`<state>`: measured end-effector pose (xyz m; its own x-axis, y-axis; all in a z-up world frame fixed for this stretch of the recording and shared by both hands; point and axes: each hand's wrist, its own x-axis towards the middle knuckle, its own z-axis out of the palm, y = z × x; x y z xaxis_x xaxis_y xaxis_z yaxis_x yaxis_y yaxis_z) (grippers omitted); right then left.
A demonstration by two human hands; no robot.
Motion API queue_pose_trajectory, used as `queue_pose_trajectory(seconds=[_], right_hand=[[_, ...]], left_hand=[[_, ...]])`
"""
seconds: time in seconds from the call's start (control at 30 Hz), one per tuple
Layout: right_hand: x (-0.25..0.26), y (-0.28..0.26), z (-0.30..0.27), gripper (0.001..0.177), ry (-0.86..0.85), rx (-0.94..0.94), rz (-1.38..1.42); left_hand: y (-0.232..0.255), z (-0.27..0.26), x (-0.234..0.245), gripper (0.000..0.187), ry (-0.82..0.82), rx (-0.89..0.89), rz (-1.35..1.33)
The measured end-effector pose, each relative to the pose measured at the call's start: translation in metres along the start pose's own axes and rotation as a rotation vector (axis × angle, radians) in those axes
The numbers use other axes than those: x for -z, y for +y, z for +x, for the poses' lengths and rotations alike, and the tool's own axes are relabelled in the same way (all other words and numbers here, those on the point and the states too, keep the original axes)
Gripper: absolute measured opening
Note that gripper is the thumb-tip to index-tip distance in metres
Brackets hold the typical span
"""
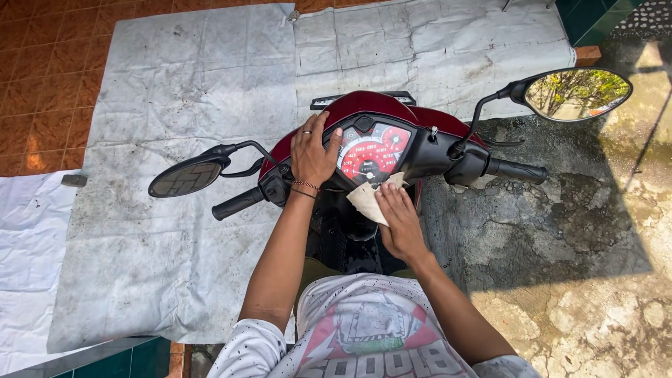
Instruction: The person wipes the dashboard, handlebars, and side mirrors of a red motorcycle using a white cloth. They clean the instrument cluster and surrounding areas thoroughly, moving the cloth between different sections of the bike's front.
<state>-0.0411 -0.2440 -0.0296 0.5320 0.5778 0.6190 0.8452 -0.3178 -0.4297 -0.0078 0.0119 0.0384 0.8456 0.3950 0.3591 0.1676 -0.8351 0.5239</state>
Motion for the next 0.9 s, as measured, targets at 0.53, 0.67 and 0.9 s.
queue_pose_trajectory(seconds=[0.53, 0.67, 0.9], right_hand=[[0.011, 0.06, 0.148, 0.059, 0.297, -0.16, -0.05], [0.0, 0.047, 0.119, 0.052, 0.166, -0.118, -0.176], [-0.053, 0.024, 0.006, 0.062, 0.266, -0.109, 0.127]], left_hand=[[0.005, -0.001, 0.002, 0.052, -0.017, -0.011, 0.01], [0.002, 0.0, -0.002, 0.052, -0.003, 0.004, 0.012], [0.0, -0.002, -0.004, 0.052, 0.022, -0.013, 0.014]])
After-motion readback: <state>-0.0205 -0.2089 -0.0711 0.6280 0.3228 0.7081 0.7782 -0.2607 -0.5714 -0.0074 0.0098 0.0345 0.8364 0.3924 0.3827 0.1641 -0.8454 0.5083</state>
